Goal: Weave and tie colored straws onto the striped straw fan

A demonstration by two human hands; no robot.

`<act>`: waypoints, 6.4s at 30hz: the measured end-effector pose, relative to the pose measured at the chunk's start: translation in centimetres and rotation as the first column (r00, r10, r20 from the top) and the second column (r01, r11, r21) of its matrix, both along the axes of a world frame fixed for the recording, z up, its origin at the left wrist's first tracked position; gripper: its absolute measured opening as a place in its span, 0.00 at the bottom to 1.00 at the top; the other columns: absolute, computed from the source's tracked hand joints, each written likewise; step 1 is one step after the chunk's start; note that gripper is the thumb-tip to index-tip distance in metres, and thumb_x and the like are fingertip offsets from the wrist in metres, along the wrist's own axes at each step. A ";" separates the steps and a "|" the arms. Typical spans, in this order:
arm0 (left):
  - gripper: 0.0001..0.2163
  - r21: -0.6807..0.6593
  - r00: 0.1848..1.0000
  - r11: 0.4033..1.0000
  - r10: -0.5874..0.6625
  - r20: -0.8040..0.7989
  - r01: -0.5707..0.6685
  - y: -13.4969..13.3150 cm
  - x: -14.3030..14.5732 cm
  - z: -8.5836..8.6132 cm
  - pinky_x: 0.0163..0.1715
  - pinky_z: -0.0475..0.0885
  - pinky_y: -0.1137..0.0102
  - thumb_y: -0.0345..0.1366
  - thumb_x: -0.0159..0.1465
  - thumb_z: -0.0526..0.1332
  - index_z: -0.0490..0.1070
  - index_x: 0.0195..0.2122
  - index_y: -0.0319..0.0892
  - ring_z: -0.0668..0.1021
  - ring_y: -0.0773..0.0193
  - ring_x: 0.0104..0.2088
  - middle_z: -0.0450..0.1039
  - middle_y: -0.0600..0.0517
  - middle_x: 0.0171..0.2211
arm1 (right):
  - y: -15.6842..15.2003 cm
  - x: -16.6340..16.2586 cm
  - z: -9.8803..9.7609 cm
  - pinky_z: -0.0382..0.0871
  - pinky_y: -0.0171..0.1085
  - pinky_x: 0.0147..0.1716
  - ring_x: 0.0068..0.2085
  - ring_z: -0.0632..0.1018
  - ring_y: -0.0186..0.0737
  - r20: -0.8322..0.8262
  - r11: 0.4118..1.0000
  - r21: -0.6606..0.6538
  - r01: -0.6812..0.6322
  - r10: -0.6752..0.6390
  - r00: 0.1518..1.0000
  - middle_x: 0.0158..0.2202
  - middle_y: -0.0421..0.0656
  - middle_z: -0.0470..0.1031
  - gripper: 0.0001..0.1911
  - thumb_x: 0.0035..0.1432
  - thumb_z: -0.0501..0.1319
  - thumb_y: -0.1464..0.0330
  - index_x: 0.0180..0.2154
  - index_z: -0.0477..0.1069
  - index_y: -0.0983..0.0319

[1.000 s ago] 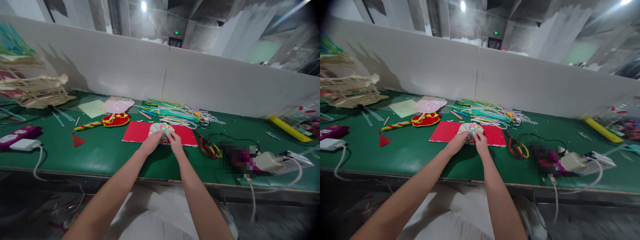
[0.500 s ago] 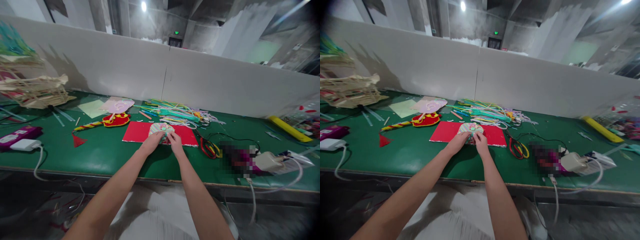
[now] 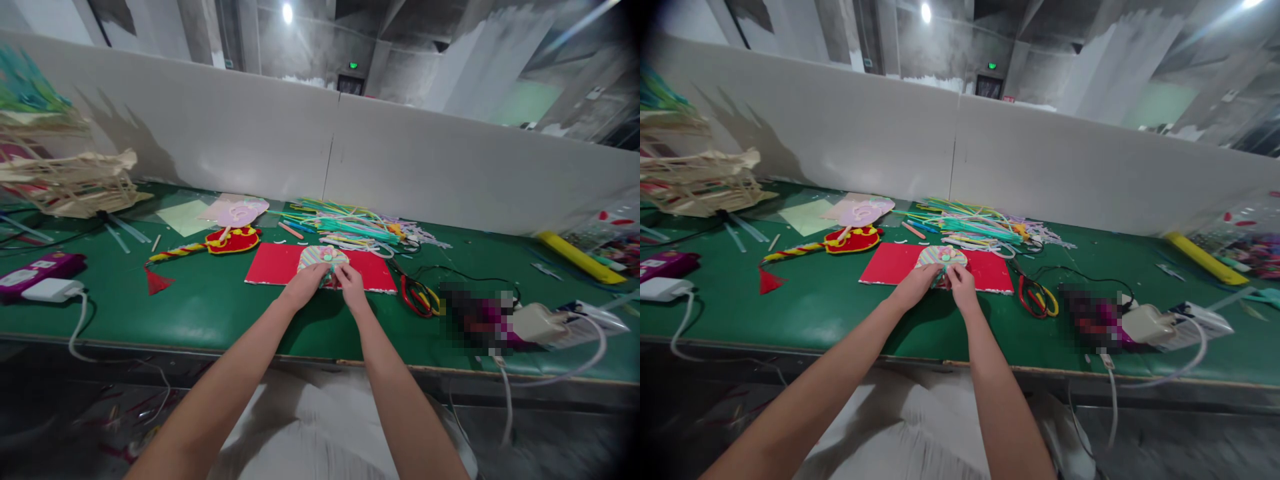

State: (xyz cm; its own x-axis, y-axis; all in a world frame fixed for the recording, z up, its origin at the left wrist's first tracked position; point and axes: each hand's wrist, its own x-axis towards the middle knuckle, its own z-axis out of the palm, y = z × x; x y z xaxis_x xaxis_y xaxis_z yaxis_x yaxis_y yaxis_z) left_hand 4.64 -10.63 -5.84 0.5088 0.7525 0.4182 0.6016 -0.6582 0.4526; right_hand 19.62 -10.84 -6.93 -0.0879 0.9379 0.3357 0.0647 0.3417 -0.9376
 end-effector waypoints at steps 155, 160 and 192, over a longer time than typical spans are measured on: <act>0.09 0.410 0.863 0.832 0.474 -0.174 -0.374 -0.9 1.9 0.2 0.34 0.64 0.66 0.33 0.63 0.47 0.65 0.35 0.39 0.72 0.58 0.34 0.69 0.45 0.32 | -1.2 -1.9 0.4 0.68 0.36 0.33 0.29 0.74 0.38 0.235 0.895 0.298 0.332 -0.406 0.883 0.28 0.44 0.74 0.12 0.55 0.51 0.63 0.32 0.70 0.61; 0.08 0.382 0.870 0.839 0.470 -0.149 -0.388 -0.6 1.9 0.1 0.32 0.64 0.68 0.33 0.63 0.47 0.64 0.34 0.39 0.72 0.60 0.33 0.69 0.46 0.31 | -1.2 -1.9 0.4 0.68 0.36 0.34 0.30 0.74 0.38 0.236 0.907 0.289 0.308 -0.379 0.895 0.29 0.44 0.74 0.13 0.56 0.50 0.63 0.33 0.70 0.61; 0.16 -0.465 0.705 0.885 0.344 0.620 -0.022 1.6 0.6 -0.7 0.33 0.68 0.72 0.43 0.52 0.60 0.71 0.38 0.37 0.73 0.66 0.31 0.72 0.50 0.33 | 0.1 -0.8 0.2 0.62 0.32 0.16 0.17 0.68 0.32 -0.011 0.998 -0.047 0.030 -0.031 0.999 0.21 0.39 0.72 0.14 0.48 0.58 0.57 0.29 0.68 0.62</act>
